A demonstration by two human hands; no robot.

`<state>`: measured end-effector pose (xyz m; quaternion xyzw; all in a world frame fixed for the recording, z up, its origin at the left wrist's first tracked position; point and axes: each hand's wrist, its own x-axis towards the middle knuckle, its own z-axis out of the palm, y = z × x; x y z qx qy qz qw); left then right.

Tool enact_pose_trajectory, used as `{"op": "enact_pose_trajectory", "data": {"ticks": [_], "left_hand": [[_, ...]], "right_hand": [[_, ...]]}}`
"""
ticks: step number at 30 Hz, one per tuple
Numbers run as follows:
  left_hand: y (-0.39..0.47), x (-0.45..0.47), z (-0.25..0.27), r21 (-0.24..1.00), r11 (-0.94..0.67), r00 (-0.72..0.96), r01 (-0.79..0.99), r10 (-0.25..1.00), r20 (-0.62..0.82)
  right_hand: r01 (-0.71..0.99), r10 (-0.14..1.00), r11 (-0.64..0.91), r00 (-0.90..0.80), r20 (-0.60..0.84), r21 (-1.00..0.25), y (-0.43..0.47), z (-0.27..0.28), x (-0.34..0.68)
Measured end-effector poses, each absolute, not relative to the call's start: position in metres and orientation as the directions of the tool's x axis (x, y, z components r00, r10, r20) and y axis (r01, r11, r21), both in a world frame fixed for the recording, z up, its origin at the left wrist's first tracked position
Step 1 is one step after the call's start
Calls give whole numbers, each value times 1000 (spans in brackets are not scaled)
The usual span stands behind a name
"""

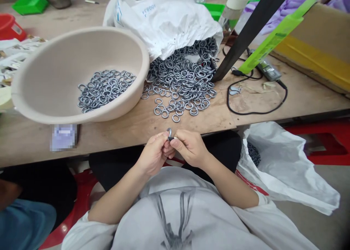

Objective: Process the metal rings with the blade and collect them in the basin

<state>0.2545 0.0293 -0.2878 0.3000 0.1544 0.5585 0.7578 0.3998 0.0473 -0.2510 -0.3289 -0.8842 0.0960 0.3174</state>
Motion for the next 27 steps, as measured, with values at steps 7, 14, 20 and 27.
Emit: {"op": "enact_pose_trajectory", "data": {"ticks": [7, 14, 20, 27], "left_hand": [[19, 254, -293, 692, 178, 403, -699, 898, 177], [21, 254, -301, 726, 170, 351, -666, 931, 104], [23, 236, -309, 845, 50, 287, -533, 950, 126], [36, 235, -298, 712, 58, 127, -700, 991, 44]], "right_hand": [[618, 775, 607, -319, 546, -500, 64, -244, 411], [423, 779, 597, -508, 367, -682, 51, -244, 397], [855, 789, 485, -339, 512, -181, 88, -241, 410], [699, 818, 538, -298, 492, -471, 73, -240, 401]]}}
